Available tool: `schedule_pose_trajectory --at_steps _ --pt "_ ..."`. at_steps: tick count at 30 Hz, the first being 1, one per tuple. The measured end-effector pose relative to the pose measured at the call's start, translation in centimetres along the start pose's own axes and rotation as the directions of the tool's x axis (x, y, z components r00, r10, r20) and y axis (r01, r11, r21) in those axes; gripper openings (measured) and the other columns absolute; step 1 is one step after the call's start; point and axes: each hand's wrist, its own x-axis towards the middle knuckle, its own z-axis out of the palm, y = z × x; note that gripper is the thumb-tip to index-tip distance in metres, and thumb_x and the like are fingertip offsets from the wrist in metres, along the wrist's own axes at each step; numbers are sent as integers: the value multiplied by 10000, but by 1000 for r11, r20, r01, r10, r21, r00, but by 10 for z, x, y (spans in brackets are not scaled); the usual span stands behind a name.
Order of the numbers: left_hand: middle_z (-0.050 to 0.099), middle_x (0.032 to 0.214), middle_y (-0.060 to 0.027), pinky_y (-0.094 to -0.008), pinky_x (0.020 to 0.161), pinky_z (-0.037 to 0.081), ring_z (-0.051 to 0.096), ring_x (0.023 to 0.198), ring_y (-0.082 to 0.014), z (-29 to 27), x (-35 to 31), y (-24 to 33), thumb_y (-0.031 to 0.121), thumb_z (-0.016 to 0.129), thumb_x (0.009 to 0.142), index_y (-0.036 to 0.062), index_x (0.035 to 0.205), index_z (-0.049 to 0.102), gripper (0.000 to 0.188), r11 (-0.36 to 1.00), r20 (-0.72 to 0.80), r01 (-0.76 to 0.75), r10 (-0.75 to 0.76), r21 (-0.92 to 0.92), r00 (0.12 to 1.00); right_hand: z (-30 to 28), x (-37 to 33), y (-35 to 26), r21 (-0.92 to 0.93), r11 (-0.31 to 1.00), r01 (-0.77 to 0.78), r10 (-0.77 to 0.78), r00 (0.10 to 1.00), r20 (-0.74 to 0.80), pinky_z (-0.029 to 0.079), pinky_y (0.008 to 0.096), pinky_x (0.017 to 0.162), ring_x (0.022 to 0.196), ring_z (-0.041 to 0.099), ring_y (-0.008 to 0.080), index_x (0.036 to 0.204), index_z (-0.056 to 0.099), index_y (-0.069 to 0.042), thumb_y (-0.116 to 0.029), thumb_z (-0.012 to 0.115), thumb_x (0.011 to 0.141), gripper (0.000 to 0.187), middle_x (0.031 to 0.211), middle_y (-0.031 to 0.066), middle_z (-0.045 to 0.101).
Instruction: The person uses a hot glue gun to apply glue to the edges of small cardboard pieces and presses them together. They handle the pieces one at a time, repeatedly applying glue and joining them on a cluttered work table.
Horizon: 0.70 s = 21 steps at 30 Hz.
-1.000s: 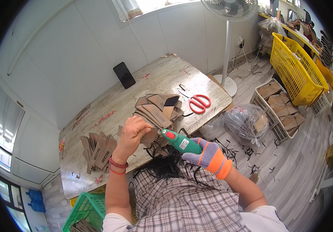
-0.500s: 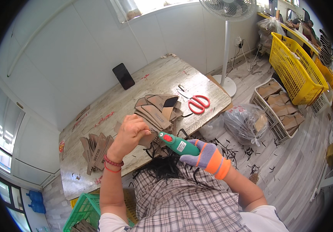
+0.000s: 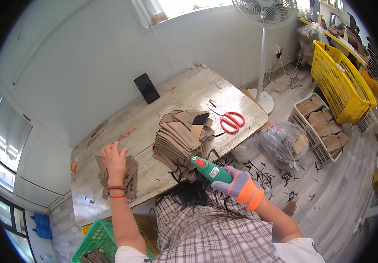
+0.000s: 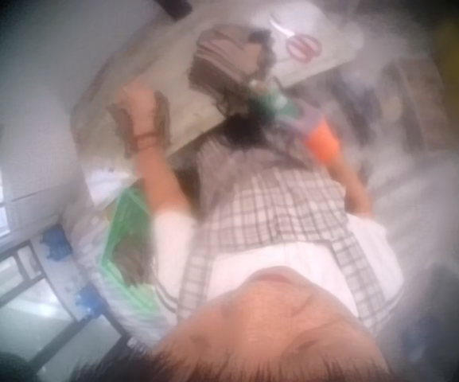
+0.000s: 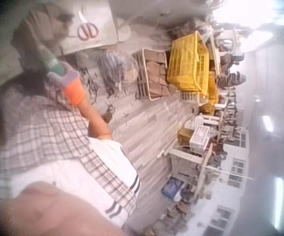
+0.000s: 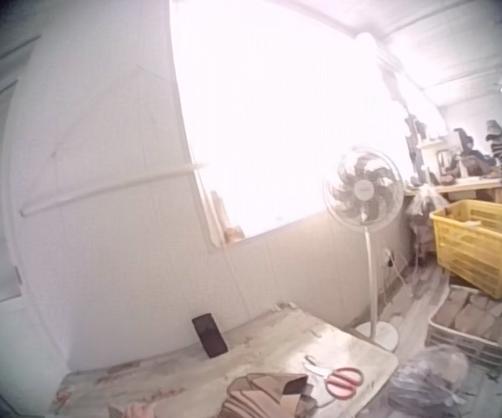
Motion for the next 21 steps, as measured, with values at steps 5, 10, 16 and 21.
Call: schedule_pose_trajectory --at_steps 5,10,16,21 --pt "402 1386 -193 -583 1116 111 207 1386 -366 63 24 104 496 634 820 58 1279 542 640 991 -65 -133 131 -23 989 -1 0 -1 -52 999 1 -1 1000 -15 452 215 545 591 535 47 1149 595 -8 -307 794 771 521 735 0 628" --pt "364 1434 -194 -595 1126 63 152 1417 -359 88 40 154 435 691 779 56 1231 578 601 994 233 -94 103 -50 967 -9 -5 4 -16 1000 -3 2 999 -34 444 208 538 601 528 41 1150 591 -5 -295 794 775 515 777 -6 628" --pt "565 1186 -113 -513 1093 202 416 1226 -302 107 27 163 188 758 710 71 1020 598 367 912 -93 -106 76 -396 993 -8 1 -3 54 996 -65 69 994 -80 439 195 551 629 537 30 1138 583 0 -273 784 782 492 791 -1 634" --pt "627 802 -12 -290 695 455 572 726 -133 79 20 181 44 668 831 47 824 578 91 199 140 196 -267 -960 953 -7 7 -1 23 1000 -5 9 984 -178 469 212 582 671 564 42 1141 579 9 -293 786 773 520 825 10 653"
